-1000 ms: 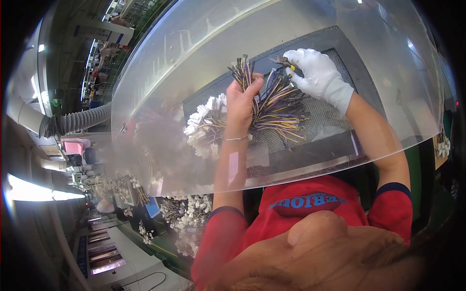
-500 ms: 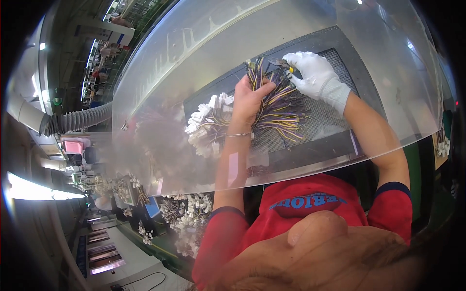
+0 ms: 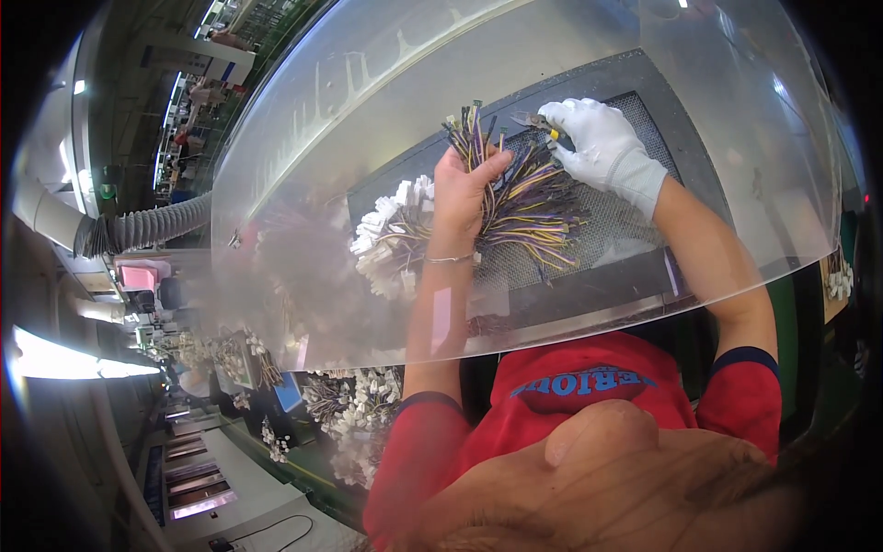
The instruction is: Trimming the ends of wire harness bundles using a pair of wire cutters at a production workbench.
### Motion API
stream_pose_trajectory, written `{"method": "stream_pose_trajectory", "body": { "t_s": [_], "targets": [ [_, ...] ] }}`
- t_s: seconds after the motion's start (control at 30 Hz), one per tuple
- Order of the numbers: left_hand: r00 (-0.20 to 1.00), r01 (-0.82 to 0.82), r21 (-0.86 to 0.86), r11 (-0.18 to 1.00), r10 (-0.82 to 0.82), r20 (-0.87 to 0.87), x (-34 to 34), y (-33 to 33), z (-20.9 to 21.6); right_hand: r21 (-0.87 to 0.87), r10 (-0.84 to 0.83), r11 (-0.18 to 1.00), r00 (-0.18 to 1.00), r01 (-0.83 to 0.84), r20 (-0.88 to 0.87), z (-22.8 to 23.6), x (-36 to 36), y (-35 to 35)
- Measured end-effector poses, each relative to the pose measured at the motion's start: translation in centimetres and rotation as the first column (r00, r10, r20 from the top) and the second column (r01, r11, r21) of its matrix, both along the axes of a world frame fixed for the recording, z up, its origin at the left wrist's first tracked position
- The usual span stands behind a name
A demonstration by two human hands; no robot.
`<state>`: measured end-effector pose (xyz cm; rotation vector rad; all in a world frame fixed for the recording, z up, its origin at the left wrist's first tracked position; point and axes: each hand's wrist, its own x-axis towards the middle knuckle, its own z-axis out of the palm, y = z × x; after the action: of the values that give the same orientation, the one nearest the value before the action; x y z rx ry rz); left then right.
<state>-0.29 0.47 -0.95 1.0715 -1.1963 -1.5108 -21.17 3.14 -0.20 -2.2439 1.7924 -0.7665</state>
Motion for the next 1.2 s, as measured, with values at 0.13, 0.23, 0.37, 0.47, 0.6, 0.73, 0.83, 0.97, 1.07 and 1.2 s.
{"method": "stream_pose_trajectory", "body": {
  "t_s": [0.13, 0.23, 0.37, 0.47, 0.6, 0.73, 0.83, 0.97, 1.07, 1.2],
  "targets": [
    [1.000, -0.008, -0.004, 1.000, 0.008, -0.001, 0.1, 0.0, -0.2, -0.010, -0.007, 1.000, 1.000, 0.007, -0.002, 0.0, 0.1, 0.0],
    [1.000, -0.010, -0.002, 1.000, 0.010, 0.008, 0.0, 0.0, -0.3, 0.000, -0.009, 1.000, 1.000, 0.009, 0.021, 0.2, 0.1, 0.1],
    [0.998, 0.039, -0.008, 0.999, -0.038, 0.051, -0.5, 0.3, -0.1, -0.041, 0.041, 0.998, 0.992, -0.037, 0.121, -0.5, 0.1, -0.1],
    [0.988, 0.104, -0.033, 0.994, -0.099, 0.118, -0.6, 0.2, -0.3, -0.089, 0.072, 0.994, 0.985, -0.059, 0.156, -0.7, 0.1, -0.2],
    [0.984, 0.115, 0.019, 0.993, -0.117, 0.132, -0.9, 0.6, 0.4, -0.100, 0.089, 0.992, 0.980, -0.072, 0.179, -0.7, 0.1, -0.2],
    [0.991, 0.072, -0.024, 0.997, -0.069, 0.113, -0.3, 0.1, -0.5, -0.123, 0.096, 0.990, 0.979, -0.075, 0.182, -0.8, 0.2, -0.2],
    [0.998, 0.006, -0.037, 0.999, -0.004, 0.057, 0.1, 0.0, -0.6, -0.122, -0.017, 0.992, 0.984, 0.039, 0.178, -0.4, 0.3, -0.4],
    [0.992, 0.003, -0.107, 0.994, 0.010, 0.124, -0.7, 0.7, 0.1, 0.137, -0.124, 0.989, 0.779, 0.050, 0.615, 0.0, 0.3, -0.7],
    [0.986, 0.049, -0.125, 0.991, -0.028, 0.165, -0.8, 0.9, 0.1, 0.234, -0.118, 0.965, 0.590, -0.123, 0.799, -0.4, 1.3, -0.3],
    [0.980, 0.114, -0.088, 0.990, -0.097, 0.175, -1.0, 0.9, 0.1, 0.116, 0.020, 0.980, 0.665, -0.159, 0.747, -1.6, 2.4, -0.4]
  ]
}}
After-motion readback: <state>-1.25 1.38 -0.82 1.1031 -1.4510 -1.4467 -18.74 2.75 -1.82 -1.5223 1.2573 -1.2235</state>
